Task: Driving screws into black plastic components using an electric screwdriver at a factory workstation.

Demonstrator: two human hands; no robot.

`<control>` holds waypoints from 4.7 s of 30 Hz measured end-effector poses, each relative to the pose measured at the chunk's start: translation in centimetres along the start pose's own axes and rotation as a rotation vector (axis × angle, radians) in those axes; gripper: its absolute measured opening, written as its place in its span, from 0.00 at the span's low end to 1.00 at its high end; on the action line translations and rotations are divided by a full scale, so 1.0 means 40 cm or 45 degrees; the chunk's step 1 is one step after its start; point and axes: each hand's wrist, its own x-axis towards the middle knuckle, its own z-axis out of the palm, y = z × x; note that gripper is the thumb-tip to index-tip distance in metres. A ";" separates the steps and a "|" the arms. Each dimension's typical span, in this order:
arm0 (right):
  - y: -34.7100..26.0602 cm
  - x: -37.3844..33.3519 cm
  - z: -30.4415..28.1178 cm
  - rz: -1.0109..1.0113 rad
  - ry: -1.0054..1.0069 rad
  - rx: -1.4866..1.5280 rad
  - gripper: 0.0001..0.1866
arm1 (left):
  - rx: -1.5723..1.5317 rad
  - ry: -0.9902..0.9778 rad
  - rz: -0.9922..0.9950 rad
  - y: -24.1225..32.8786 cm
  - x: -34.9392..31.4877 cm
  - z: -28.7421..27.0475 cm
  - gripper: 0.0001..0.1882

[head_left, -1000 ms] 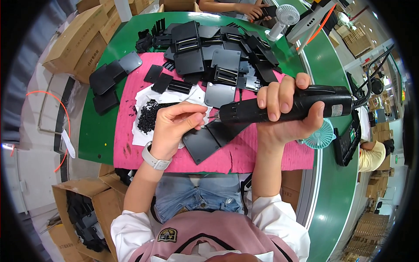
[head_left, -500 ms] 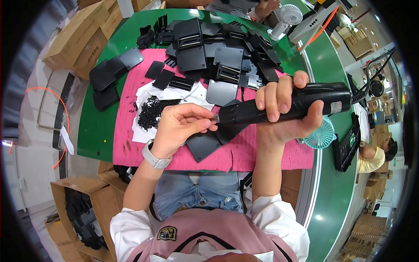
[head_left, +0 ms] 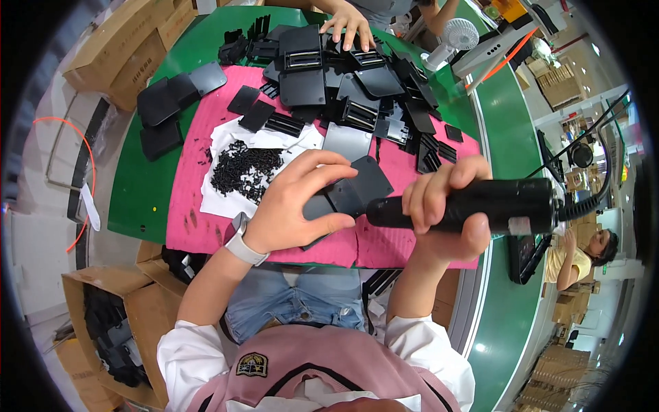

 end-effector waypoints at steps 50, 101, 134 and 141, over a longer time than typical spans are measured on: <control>0.030 -0.117 -0.269 0.398 0.459 -1.045 0.24 | 0.573 0.263 0.067 0.037 -0.130 -0.004 0.31; 0.222 -0.001 -0.161 0.253 0.229 -1.946 0.44 | 0.063 0.384 -0.448 -0.138 0.120 -0.014 0.28; 0.143 0.062 -0.193 0.241 -0.235 -2.306 0.08 | -1.050 0.244 -0.641 -0.069 0.061 -0.058 0.16; 0.119 0.021 -0.178 0.159 -0.463 -2.092 0.13 | -0.939 0.208 -0.593 -0.076 0.060 -0.049 0.16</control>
